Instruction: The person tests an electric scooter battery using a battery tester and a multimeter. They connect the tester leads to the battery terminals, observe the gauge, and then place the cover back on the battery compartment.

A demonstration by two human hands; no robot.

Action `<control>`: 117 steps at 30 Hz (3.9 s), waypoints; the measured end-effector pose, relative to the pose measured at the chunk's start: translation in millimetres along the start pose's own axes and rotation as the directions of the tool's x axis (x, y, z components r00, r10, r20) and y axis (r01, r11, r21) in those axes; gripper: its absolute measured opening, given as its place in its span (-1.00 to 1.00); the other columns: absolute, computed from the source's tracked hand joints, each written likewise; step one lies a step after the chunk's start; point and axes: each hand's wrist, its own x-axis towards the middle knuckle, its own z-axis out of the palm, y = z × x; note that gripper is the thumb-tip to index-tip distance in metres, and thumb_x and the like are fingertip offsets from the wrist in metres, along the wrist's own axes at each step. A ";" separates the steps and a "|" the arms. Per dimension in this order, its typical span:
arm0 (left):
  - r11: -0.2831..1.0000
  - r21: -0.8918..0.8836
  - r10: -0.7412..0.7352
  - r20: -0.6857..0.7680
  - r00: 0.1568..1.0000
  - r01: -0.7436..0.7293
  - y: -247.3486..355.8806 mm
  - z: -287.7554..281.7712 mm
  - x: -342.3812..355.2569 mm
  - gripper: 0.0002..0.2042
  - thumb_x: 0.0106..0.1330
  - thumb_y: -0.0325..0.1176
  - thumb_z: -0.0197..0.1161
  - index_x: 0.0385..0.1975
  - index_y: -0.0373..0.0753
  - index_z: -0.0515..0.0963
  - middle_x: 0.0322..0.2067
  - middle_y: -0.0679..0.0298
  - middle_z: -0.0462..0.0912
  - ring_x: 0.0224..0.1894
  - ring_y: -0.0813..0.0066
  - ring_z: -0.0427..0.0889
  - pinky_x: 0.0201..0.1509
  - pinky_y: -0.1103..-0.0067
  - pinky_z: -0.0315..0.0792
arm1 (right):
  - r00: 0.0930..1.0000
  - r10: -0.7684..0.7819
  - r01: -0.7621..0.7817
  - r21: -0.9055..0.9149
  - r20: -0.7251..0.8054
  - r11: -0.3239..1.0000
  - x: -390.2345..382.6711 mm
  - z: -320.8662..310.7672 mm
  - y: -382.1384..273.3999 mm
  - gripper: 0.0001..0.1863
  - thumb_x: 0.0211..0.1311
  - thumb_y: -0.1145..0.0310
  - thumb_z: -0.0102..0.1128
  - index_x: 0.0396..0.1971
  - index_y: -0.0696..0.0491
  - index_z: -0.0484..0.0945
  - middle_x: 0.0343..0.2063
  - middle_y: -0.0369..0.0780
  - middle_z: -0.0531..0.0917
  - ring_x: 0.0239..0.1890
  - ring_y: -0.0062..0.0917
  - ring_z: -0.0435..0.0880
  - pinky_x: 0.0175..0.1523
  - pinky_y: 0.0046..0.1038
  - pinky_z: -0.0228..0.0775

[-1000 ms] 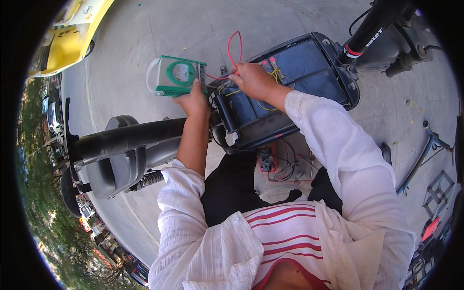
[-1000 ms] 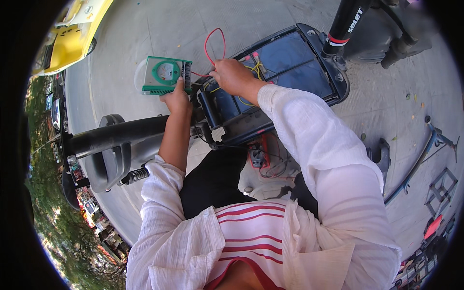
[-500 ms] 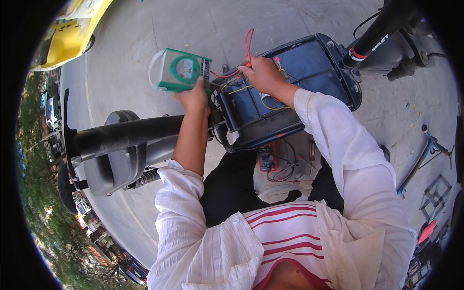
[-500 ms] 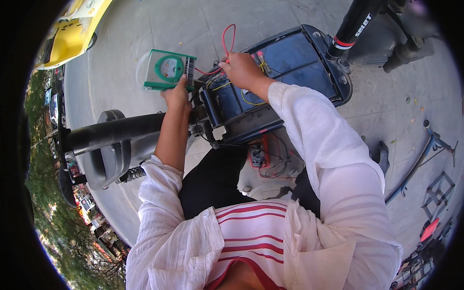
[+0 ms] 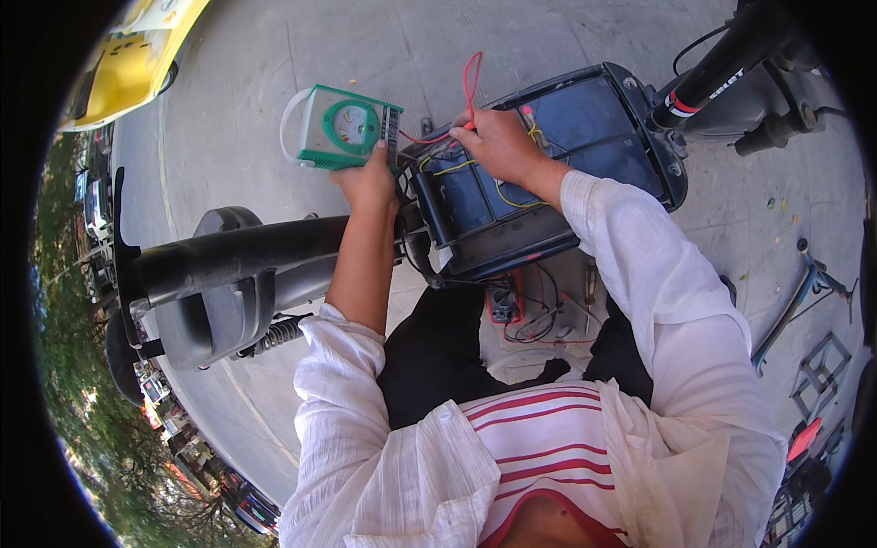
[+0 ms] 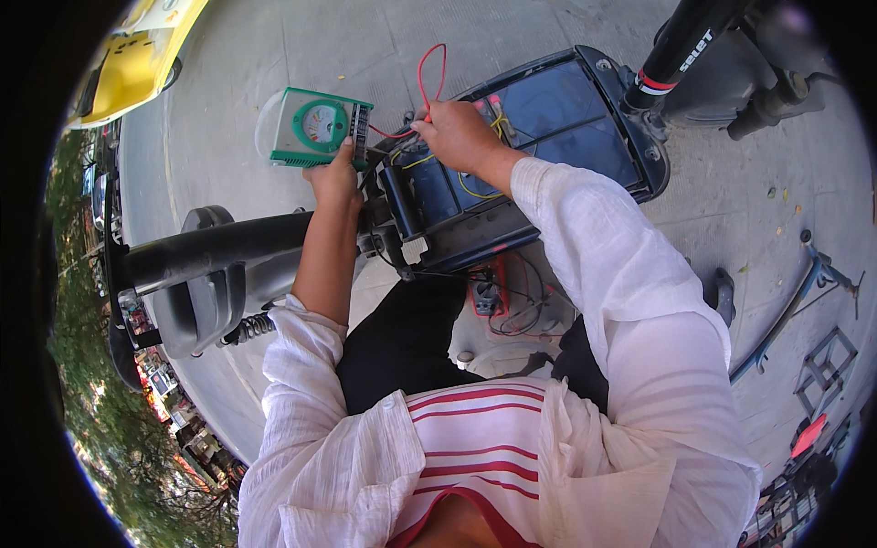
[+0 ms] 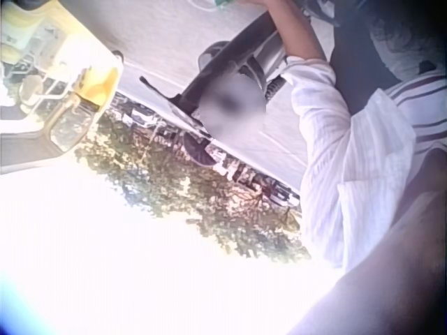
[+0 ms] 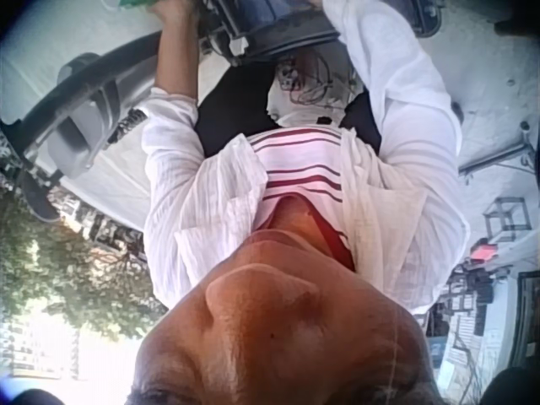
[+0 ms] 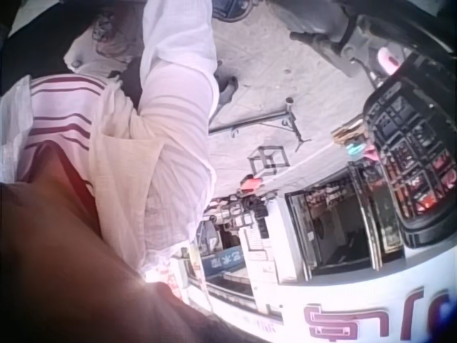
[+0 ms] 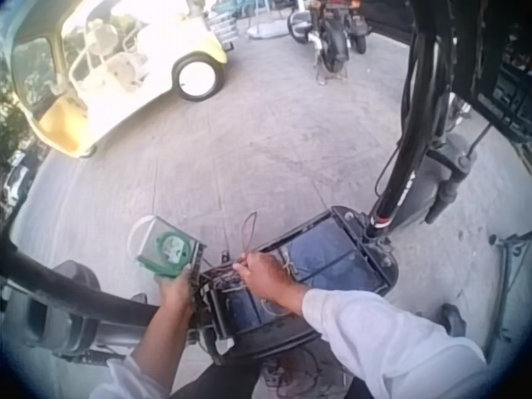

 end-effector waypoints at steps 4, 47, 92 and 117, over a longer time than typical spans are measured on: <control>1.000 -0.010 -0.011 -0.013 1.000 0.011 1.6 3.6 -2.7 -0.28 0.13 -0.58 0.37 0.16 -0.46 -0.02 0.11 -0.05 0.34 0.09 0.24 0.46 0.16 0.40 0.38 | 0.996 -0.083 0.085 -0.102 0.022 0.991 -0.5 3.5 1.3 -0.76 0.25 0.29 0.13 -0.33 0.20 0.59 -0.42 0.00 0.66 -0.29 -0.10 0.65 -0.15 -0.18 0.46; 0.997 -0.056 0.054 0.071 0.996 -0.050 -10.1 -5.9 11.7 -0.31 0.11 -0.56 0.39 0.15 -0.46 0.06 0.09 -0.05 0.36 0.08 0.22 0.46 0.16 0.41 0.37 | 0.988 -0.153 0.149 -0.117 -0.020 0.982 3.0 3.0 -3.9 -0.76 0.25 0.29 0.13 -0.34 0.19 0.56 -0.38 0.03 0.63 -0.26 -0.01 0.62 -0.13 -0.11 0.45; 0.971 -0.199 0.189 0.285 0.940 -0.135 -19.3 44.0 -22.0 -0.44 0.17 -0.49 0.39 0.11 -0.39 0.23 -0.02 0.07 0.48 -0.02 0.31 0.52 0.05 0.44 0.43 | 0.948 -0.001 -0.035 -0.107 -0.319 0.994 -8.9 -100.8 19.4 -0.77 0.23 0.24 0.21 -0.29 0.10 0.65 -0.47 -0.08 0.68 -0.38 -0.21 0.68 -0.25 -0.33 0.47; 0.955 -0.044 0.291 0.350 0.890 -0.295 -13.1 38.3 -21.1 -0.39 0.21 -0.39 0.40 0.15 -0.44 0.20 0.08 0.03 0.42 0.09 0.34 0.43 0.19 0.49 0.30 | 0.956 0.200 -0.184 0.093 -0.216 0.979 -11.6 -72.4 48.3 -0.75 0.20 0.25 0.22 -0.29 0.14 0.65 -0.45 -0.08 0.69 -0.36 -0.26 0.68 -0.22 -0.33 0.46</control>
